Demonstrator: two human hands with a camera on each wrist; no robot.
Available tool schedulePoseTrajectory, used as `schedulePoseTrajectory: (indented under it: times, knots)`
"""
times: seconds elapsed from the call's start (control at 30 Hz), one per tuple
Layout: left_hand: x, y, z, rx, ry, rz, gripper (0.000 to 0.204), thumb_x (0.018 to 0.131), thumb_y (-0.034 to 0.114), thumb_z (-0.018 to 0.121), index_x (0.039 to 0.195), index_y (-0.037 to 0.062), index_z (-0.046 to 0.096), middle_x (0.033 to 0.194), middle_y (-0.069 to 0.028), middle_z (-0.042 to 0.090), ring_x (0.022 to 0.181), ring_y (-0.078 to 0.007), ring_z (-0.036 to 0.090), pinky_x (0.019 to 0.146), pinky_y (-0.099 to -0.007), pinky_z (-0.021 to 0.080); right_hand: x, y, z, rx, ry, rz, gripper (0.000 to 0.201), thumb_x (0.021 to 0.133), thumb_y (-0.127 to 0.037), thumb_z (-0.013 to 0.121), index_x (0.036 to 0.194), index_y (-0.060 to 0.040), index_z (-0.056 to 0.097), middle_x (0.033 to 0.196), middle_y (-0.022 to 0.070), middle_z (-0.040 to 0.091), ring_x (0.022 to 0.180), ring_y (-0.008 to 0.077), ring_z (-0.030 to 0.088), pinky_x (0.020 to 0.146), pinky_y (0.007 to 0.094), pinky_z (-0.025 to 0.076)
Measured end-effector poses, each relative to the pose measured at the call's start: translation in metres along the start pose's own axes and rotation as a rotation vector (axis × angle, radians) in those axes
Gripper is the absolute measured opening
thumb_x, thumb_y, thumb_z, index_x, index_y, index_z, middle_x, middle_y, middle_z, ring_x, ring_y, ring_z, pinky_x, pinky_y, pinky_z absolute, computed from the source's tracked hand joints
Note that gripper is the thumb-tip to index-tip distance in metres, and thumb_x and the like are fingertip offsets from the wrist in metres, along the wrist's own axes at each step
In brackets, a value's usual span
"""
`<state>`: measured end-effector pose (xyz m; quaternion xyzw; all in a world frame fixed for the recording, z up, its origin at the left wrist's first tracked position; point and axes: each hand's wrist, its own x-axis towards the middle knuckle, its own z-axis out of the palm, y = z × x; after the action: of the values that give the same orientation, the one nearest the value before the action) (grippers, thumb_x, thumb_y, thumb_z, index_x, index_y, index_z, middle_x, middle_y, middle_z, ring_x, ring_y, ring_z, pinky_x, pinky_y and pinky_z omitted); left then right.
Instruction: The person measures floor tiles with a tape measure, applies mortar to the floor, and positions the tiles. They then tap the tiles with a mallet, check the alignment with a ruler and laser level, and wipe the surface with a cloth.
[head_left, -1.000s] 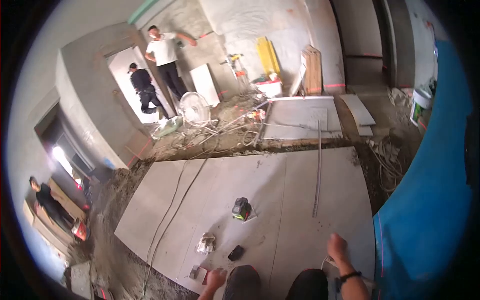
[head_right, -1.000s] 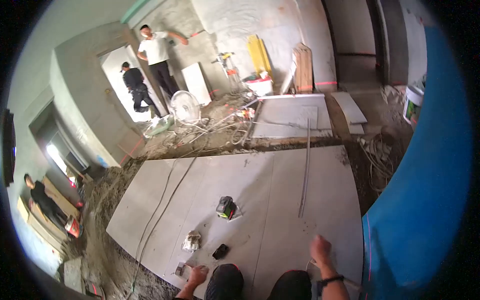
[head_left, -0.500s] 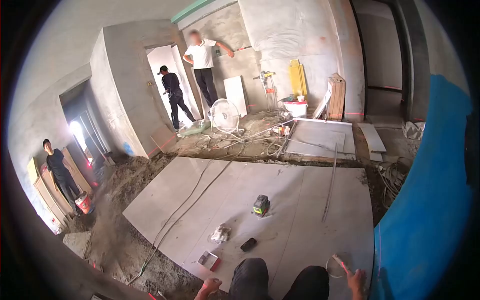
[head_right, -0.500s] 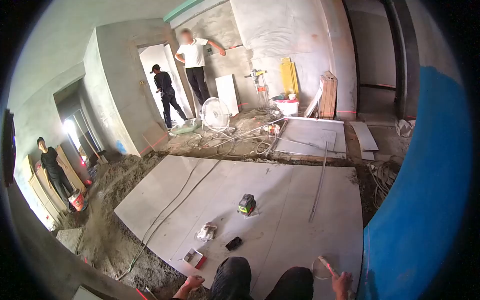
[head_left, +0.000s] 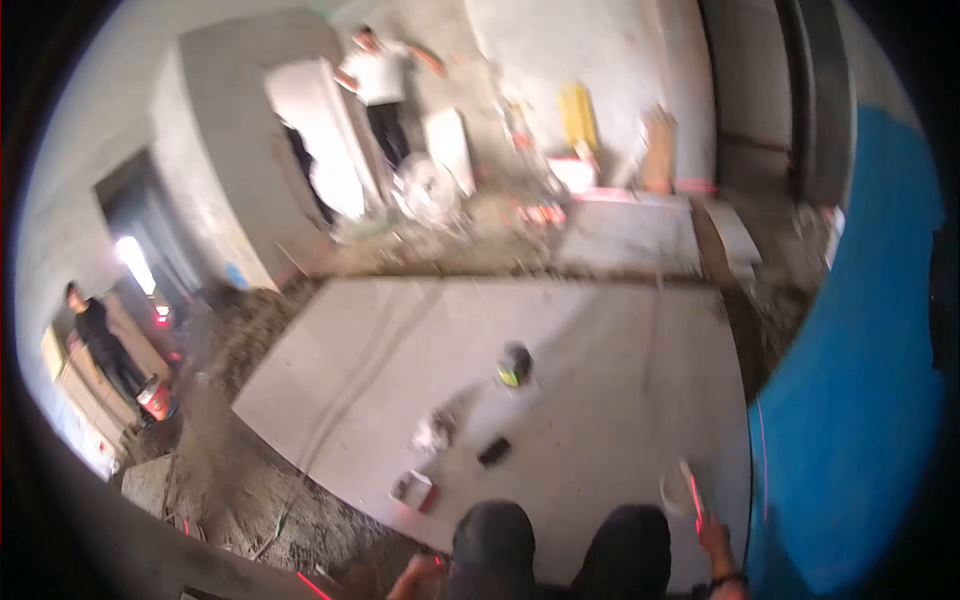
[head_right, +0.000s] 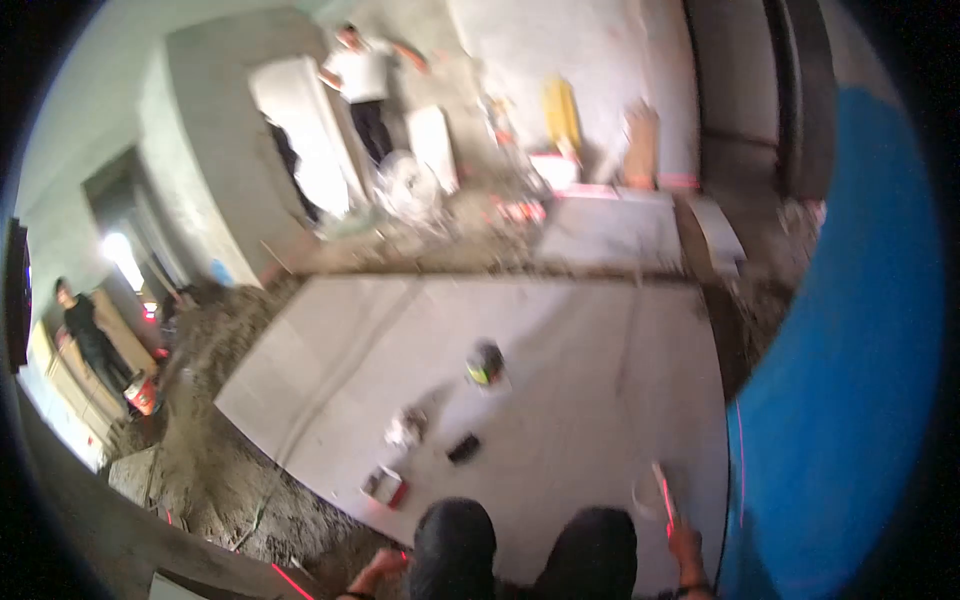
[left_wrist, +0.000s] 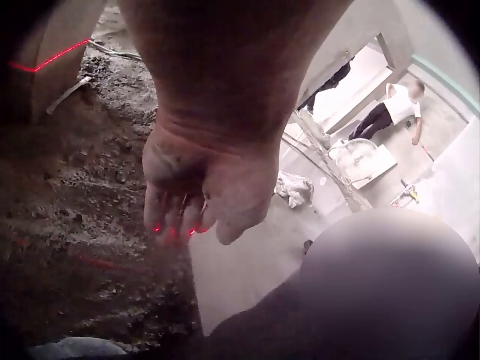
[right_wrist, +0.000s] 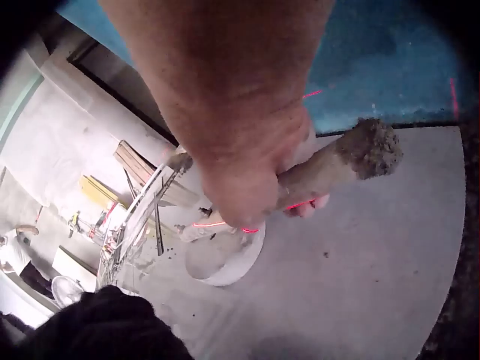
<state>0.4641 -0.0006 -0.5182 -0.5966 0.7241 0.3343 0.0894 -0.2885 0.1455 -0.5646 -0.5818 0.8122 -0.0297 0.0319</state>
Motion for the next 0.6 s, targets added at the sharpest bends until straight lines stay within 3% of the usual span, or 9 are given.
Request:
schedulePoseTrajectory:
  times: [0.03, 0.07, 0.1, 0.13, 0.17, 0.23, 0.37, 0.47, 0.6]
  knots:
    - [0.018, -0.052, 0.017, 0.517, -0.174, 0.110, 0.060, 0.088, 0.069, 0.053, 0.092, 0.0145, 0.078, 0.095, -0.0106, 0.075, 0.093, -0.0273, 0.072, 0.086, -0.0431, 0.055, 0.003, 0.014, 0.029, 0.152, -0.017, 0.109, 0.054, 0.097, -0.034, 0.059, 0.144, -0.0115, 0.044, 0.118, 0.0201, 0.065, 0.074, 0.0372, 0.070, 0.060, 0.0500, 0.058]
    - [0.018, -0.042, 0.007, -0.202, -0.193, -0.079, 0.037, 0.081, 0.045, 0.069, 0.092, 0.0101, 0.073, 0.092, -0.0090, 0.072, 0.088, -0.0237, 0.069, 0.078, -0.0405, 0.056, -0.002, 0.038, 0.063, 0.012, 0.053, -0.044, 0.054, 0.098, -0.034, 0.059, 0.144, -0.0091, 0.046, 0.119, 0.0229, 0.065, 0.078, 0.0425, 0.068, 0.063, 0.0523, 0.056]
    - [0.010, -0.018, -0.014, -0.922, -0.105, -0.261, 0.028, 0.075, 0.020, 0.084, 0.092, 0.0058, 0.069, 0.089, -0.0075, 0.069, 0.083, -0.0201, 0.065, 0.070, -0.0379, 0.057, -0.002, 0.032, 0.051, -0.138, 0.144, -0.185, 0.054, 0.098, -0.034, 0.059, 0.143, -0.0067, 0.048, 0.119, 0.0257, 0.065, 0.082, 0.0478, 0.067, 0.067, 0.0546, 0.055]
    - [0.009, 0.003, -0.024, -0.954, -0.076, -0.268, 0.026, 0.078, 0.021, 0.082, 0.093, 0.0048, 0.070, 0.088, -0.0074, 0.070, 0.081, -0.0193, 0.065, 0.069, -0.0370, 0.056, -0.012, 0.029, 0.045, 0.099, -0.034, 0.076, 0.055, 0.099, -0.035, 0.058, 0.143, -0.0045, 0.046, 0.111, 0.0267, 0.066, 0.083, 0.0475, 0.067, 0.067, 0.0539, 0.054]
    - [0.007, 0.024, -0.020, -0.810, -0.126, -0.238, 0.024, 0.080, 0.022, 0.080, 0.094, 0.0037, 0.070, 0.087, -0.0074, 0.070, 0.079, -0.0184, 0.065, 0.068, -0.0361, 0.055, -0.018, -0.012, -0.023, 0.292, -0.155, 0.370, 0.056, 0.099, -0.035, 0.057, 0.143, -0.0022, 0.045, 0.103, 0.0278, 0.068, 0.085, 0.0473, 0.066, 0.066, 0.0533, 0.053]
    - [0.015, 0.072, -0.008, -0.651, -0.208, -0.152, 0.024, 0.086, 0.023, 0.076, 0.095, 0.0016, 0.071, 0.085, -0.0073, 0.071, 0.075, -0.0167, 0.065, 0.065, -0.0343, 0.054, -0.026, -0.047, -0.069, 0.581, -0.207, 0.400, 0.036, 0.102, -0.037, 0.055, 0.115, -0.0050, 0.045, 0.082, 0.0269, 0.066, 0.072, 0.0477, 0.065, 0.059, 0.0543, 0.049]
    - [0.021, 0.149, 0.041, -0.686, -0.463, -0.184, 0.026, 0.097, 0.024, 0.068, 0.093, -0.0017, 0.073, 0.080, -0.0067, 0.073, 0.066, -0.0117, 0.064, 0.060, -0.0306, 0.051, -0.051, -0.062, -0.078, 0.607, -0.294, 0.556, 0.036, 0.102, -0.037, 0.055, 0.109, -0.0044, 0.042, 0.073, 0.0224, 0.062, 0.057, 0.0377, 0.064, 0.049, 0.0486, 0.048]
    - [0.031, 0.153, 0.069, -0.789, -0.644, -0.250, 0.024, 0.098, 0.022, 0.067, 0.098, -0.0026, 0.070, 0.082, -0.0077, 0.072, 0.061, -0.0108, 0.062, 0.057, -0.0283, 0.050, -0.070, -0.066, -0.072, 0.619, -0.302, 0.552, 0.036, 0.102, -0.036, 0.056, 0.106, -0.0036, 0.041, 0.067, 0.0192, 0.058, 0.047, 0.0303, 0.060, 0.042, 0.0446, 0.045]
    - [0.015, 0.173, 0.085, -1.184, -0.617, -0.490, 0.024, 0.100, 0.021, 0.064, 0.103, -0.0019, 0.065, 0.085, -0.0075, 0.070, 0.063, -0.0129, 0.062, 0.057, -0.0271, 0.050, -0.099, -0.083, -0.084, 0.615, -0.253, 0.534, 0.034, 0.103, -0.033, 0.055, 0.104, -0.0023, 0.042, 0.063, 0.0173, 0.056, 0.047, 0.0312, 0.059, 0.043, 0.0435, 0.046]
